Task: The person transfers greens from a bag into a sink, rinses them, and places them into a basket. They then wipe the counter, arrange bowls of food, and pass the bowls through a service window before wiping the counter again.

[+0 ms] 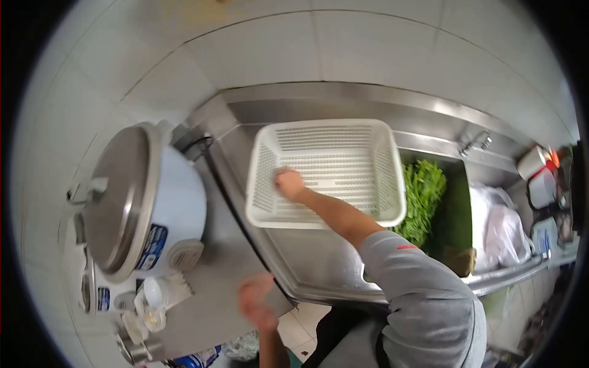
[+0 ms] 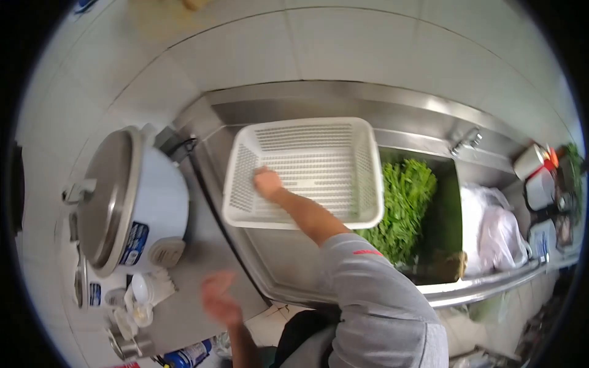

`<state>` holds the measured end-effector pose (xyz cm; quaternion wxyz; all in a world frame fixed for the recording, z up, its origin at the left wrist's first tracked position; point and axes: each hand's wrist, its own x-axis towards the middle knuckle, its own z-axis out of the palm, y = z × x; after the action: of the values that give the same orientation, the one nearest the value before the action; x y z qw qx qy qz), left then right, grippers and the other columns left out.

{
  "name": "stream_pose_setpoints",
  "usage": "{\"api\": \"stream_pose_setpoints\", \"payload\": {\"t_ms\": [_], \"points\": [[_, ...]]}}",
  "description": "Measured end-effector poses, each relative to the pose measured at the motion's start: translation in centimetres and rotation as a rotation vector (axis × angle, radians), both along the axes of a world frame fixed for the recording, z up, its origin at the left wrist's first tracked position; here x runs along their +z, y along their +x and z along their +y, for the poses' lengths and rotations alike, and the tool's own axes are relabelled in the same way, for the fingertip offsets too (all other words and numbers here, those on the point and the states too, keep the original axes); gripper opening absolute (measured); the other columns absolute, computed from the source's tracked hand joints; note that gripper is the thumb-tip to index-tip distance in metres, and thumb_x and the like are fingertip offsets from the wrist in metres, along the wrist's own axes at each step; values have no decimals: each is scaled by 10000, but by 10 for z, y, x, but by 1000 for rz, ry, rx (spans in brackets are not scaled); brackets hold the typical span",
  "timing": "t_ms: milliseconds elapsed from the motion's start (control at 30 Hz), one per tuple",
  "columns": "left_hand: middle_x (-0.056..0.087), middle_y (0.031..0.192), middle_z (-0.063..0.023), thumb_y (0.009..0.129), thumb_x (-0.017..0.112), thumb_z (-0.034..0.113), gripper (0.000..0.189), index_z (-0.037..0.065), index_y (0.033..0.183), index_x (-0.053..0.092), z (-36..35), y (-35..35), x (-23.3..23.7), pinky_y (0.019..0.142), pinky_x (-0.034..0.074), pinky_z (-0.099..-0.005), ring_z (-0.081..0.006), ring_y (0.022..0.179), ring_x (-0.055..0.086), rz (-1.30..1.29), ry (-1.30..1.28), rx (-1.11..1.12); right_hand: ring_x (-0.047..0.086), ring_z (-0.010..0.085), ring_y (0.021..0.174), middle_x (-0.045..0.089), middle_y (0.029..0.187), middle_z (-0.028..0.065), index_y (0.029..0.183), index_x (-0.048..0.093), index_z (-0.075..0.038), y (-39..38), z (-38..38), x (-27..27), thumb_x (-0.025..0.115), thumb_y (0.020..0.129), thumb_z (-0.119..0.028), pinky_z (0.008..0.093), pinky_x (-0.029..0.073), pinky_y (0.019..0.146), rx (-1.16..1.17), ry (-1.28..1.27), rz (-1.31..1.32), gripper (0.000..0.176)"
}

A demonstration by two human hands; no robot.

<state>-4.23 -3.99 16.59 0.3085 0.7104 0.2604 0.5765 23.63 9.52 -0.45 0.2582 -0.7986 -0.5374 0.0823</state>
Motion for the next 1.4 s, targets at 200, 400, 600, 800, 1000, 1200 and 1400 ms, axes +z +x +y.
{"api": "stream_pose_setpoints", "payload": {"t_ms": [200,400,600,800,1000,1200,1400], "points": [[585,705,-40,838,527,135,132,13,837,578,61,107,39,586,417,-238,-108,637,528,561,-319,-858,558,308,933,552,1003,168,868,609,12,-1,-10,33,485,755,-120,382,486,733,55,-160,-175,214],[613,704,-114,730,591,227,228,13,808,605,18,212,98,578,456,-343,-225,642,582,1350,621,-1184,568,336,851,566,933,191,818,597,-13,76,-165,142,598,713,-185,430,449,725,-158,-43,121,202],[585,635,-126,692,495,107,136,19,648,588,-74,285,84,541,449,-378,-240,565,553,1711,728,-1302,604,300,668,604,744,204,774,608,23,185,-353,172,569,737,-211,359,453,615,-292,-75,-61,239],[591,685,-192,792,509,230,279,-27,756,611,100,278,7,587,441,-391,-287,592,556,1591,341,-936,536,129,606,577,621,143,777,602,45,118,-488,150,580,793,-282,298,417,563,-617,-64,20,328],[603,896,-169,785,510,76,145,16,878,604,186,212,-135,736,476,-389,-291,865,588,1563,252,-42,553,100,628,601,657,46,790,597,29,90,-608,70,567,806,-127,235,431,560,-961,223,367,160],[620,705,-44,775,532,97,125,87,710,639,210,220,-168,527,493,-282,-191,637,624,1740,757,153,524,100,582,593,643,58,775,590,20,89,-638,82,565,818,-140,242,411,542,-1055,196,289,167],[559,856,-138,746,550,41,89,-26,724,605,241,206,-156,679,484,-338,-254,802,585,1646,634,6,470,90,527,583,620,56,779,597,16,75,-660,72,567,808,-140,252,388,503,-1164,57,286,161]]}}
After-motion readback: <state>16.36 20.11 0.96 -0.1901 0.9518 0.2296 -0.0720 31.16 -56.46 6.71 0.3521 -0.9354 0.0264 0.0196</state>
